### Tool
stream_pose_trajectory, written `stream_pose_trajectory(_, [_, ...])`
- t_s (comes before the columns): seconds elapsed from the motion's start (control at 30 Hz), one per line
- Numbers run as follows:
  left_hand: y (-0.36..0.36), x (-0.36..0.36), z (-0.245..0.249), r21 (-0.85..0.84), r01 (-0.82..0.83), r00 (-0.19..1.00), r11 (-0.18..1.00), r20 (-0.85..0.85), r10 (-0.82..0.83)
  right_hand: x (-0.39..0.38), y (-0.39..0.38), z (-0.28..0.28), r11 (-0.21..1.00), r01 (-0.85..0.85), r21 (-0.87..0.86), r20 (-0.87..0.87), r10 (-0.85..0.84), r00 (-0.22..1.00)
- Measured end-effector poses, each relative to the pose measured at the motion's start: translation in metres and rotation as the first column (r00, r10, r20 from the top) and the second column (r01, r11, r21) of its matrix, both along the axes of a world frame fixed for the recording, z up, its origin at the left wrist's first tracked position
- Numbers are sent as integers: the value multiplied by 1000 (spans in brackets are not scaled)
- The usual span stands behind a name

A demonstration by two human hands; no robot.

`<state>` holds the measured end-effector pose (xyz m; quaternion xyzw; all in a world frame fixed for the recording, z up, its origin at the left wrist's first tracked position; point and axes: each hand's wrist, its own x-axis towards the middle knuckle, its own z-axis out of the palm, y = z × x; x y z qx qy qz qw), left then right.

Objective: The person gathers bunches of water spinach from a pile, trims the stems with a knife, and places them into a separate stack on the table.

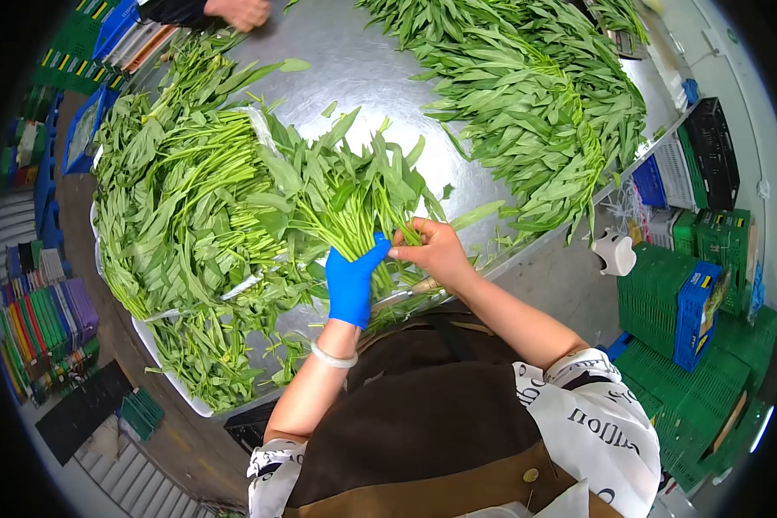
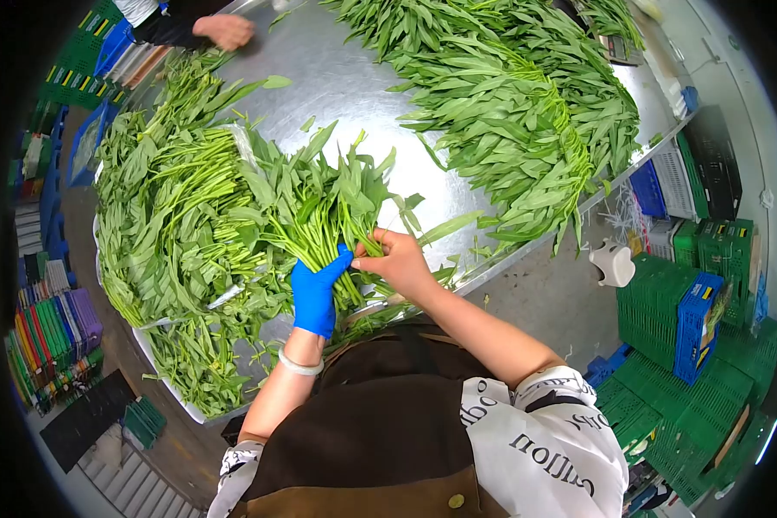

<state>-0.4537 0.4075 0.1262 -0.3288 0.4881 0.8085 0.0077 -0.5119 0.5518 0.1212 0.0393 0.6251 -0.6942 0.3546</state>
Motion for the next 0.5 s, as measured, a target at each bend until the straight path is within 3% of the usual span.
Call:
stream_pose_trajectory(0.23, [-9, -1, -2, 130, -20, 1000, 991, 22, 18, 3, 1, 2, 999, 33, -11, -4, -34, 999])
stream_pose_trajectory(0.33, [-14, -4, 2, 219, -127, 992, 968, 1, 130, -1, 10, 15, 988, 14, -156, 29, -10, 1000])
stream_pose_trajectory(0.43, [-36, -8, 0, 199, -218, 975, 956, 11, 220, -11, 26, 22, 986, -132, -98, 1, 133, 991])
stream_pose_trajectory(0.5, [-49, -8, -1, 196, -211, 976, 958, -16, 218, -26, 34, 13, 960, -226, 164, 19, 226, 974])
